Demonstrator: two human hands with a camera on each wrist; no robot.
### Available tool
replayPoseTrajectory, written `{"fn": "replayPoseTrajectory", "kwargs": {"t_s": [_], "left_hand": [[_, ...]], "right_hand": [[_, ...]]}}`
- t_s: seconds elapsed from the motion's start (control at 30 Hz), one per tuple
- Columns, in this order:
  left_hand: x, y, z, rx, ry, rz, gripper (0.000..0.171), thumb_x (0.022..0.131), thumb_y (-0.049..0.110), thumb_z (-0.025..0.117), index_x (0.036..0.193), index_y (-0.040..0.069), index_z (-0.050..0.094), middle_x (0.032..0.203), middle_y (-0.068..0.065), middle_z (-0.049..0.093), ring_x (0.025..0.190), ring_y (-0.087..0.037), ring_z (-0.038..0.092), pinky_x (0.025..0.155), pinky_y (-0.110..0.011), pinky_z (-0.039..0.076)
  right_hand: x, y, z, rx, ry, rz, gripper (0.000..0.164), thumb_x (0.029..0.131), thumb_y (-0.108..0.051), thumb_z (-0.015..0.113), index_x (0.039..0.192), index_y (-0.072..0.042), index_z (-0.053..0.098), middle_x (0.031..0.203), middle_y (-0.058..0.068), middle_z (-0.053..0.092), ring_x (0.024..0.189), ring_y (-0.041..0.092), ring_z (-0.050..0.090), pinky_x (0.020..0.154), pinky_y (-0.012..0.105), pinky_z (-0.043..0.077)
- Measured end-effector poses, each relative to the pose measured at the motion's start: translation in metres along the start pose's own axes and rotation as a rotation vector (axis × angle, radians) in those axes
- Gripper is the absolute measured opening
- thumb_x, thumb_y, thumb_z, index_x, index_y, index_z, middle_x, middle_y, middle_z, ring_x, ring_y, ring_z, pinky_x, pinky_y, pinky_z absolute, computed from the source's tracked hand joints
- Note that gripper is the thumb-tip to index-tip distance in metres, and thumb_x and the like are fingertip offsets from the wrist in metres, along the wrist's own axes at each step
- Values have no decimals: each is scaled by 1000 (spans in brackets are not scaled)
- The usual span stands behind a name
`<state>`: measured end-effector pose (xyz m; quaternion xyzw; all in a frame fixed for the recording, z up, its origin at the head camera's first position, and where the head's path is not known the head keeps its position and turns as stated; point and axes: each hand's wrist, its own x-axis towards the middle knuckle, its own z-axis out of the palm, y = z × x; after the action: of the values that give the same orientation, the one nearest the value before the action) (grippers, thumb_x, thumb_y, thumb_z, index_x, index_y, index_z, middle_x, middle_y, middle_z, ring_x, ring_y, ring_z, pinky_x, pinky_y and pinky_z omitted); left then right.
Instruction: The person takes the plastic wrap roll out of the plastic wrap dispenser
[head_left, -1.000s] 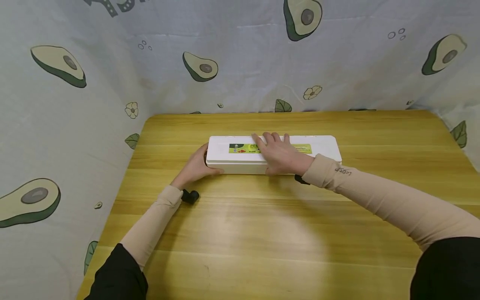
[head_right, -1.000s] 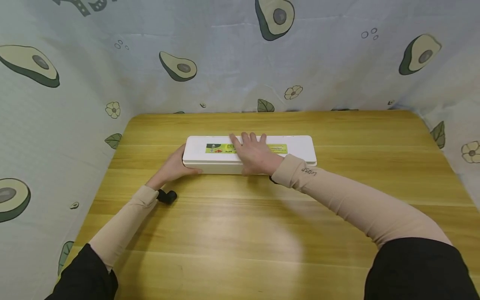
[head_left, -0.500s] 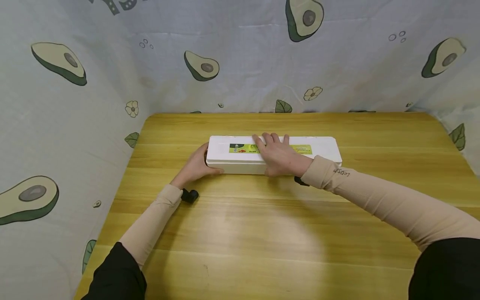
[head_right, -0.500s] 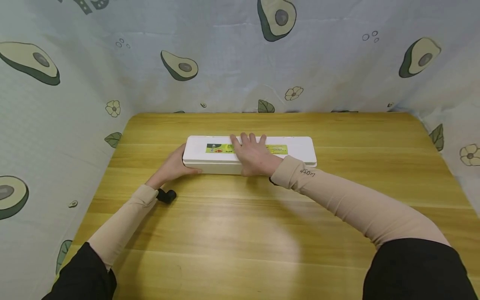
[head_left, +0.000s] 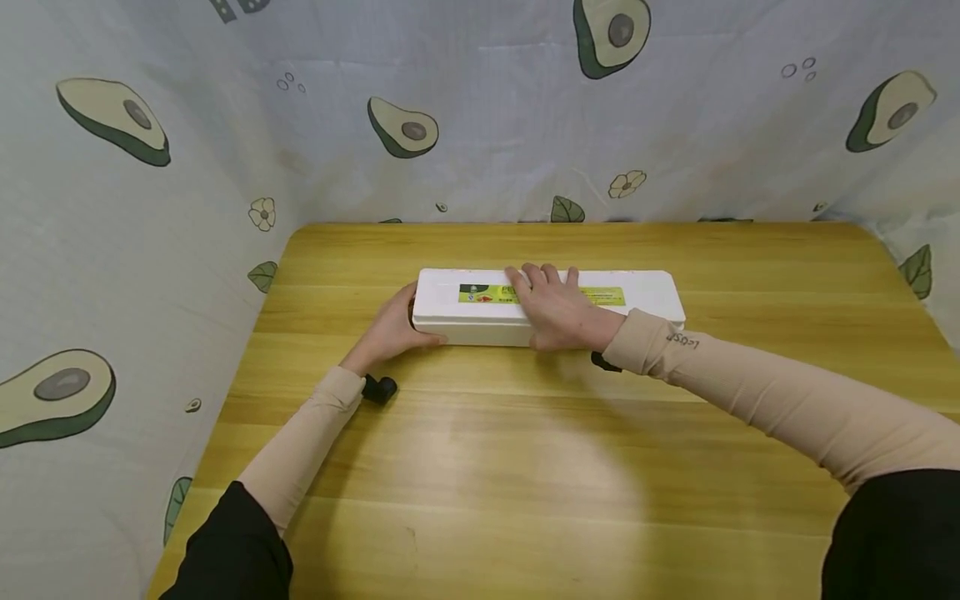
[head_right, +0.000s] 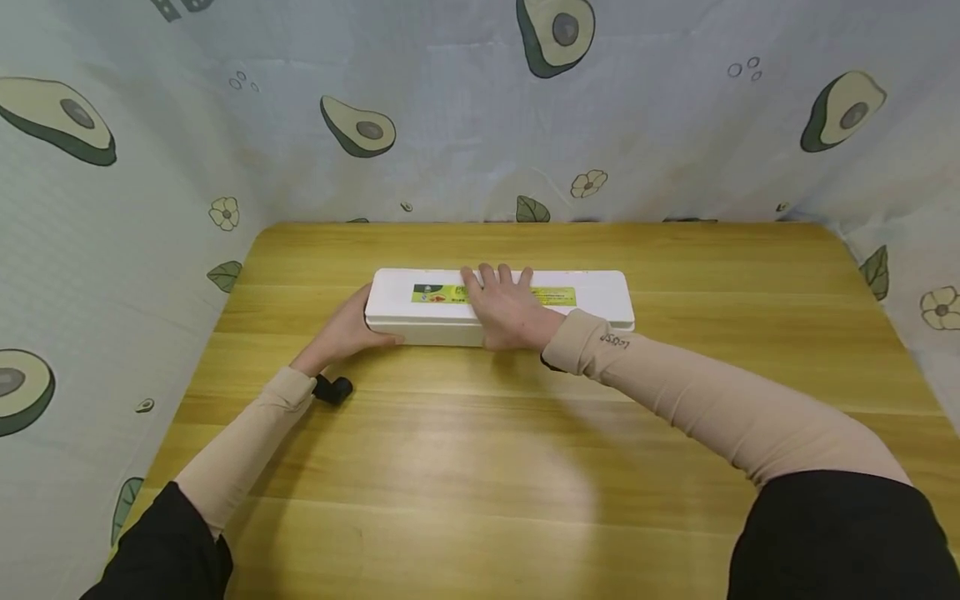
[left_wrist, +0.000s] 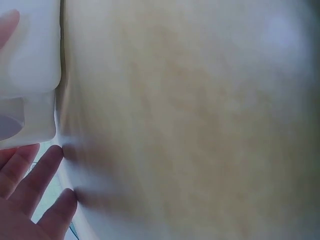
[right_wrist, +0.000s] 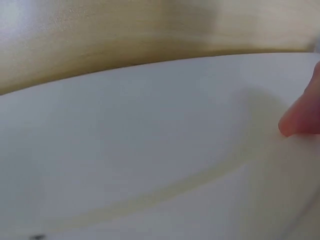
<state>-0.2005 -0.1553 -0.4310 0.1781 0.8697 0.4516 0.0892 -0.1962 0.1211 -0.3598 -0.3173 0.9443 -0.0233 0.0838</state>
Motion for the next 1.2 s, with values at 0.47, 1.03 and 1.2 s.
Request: {"fn": "replayPoseTrajectory", "kwargs": {"t_s": [0.47, 1.03, 1.2], "left_hand": [[-3, -1, 1, 46, -22, 13, 92, 70, 23, 87, 144, 6, 35, 130, -9, 52, 112, -23, 52, 95, -42, 42], [-1, 1, 1, 8, -13, 12, 90, 71, 21, 87, 143, 7, 36, 129, -8, 52, 111, -22, 53, 93, -41, 43], [-2, 1, 1, 11, -13, 11, 90, 71, 23, 86, 144, 8, 35, 129, -7, 52, 110, -21, 53, 92, -41, 44]], "right_hand": [[0, 3, -24, 71, -123, 3, 94, 72, -18, 74, 148, 4, 23, 139, 28, 36, 124, 48, 36, 90, 66, 33], [-5, 31, -18, 157, -42, -71, 94, 72, -29, 72, 152, -12, 25, 141, 20, 39, 125, 45, 37, 96, 64, 30], [-7, 37, -12, 182, -24, -95, 93, 75, -31, 72, 153, -15, 24, 143, 18, 38, 126, 45, 37, 96, 65, 29]]}}
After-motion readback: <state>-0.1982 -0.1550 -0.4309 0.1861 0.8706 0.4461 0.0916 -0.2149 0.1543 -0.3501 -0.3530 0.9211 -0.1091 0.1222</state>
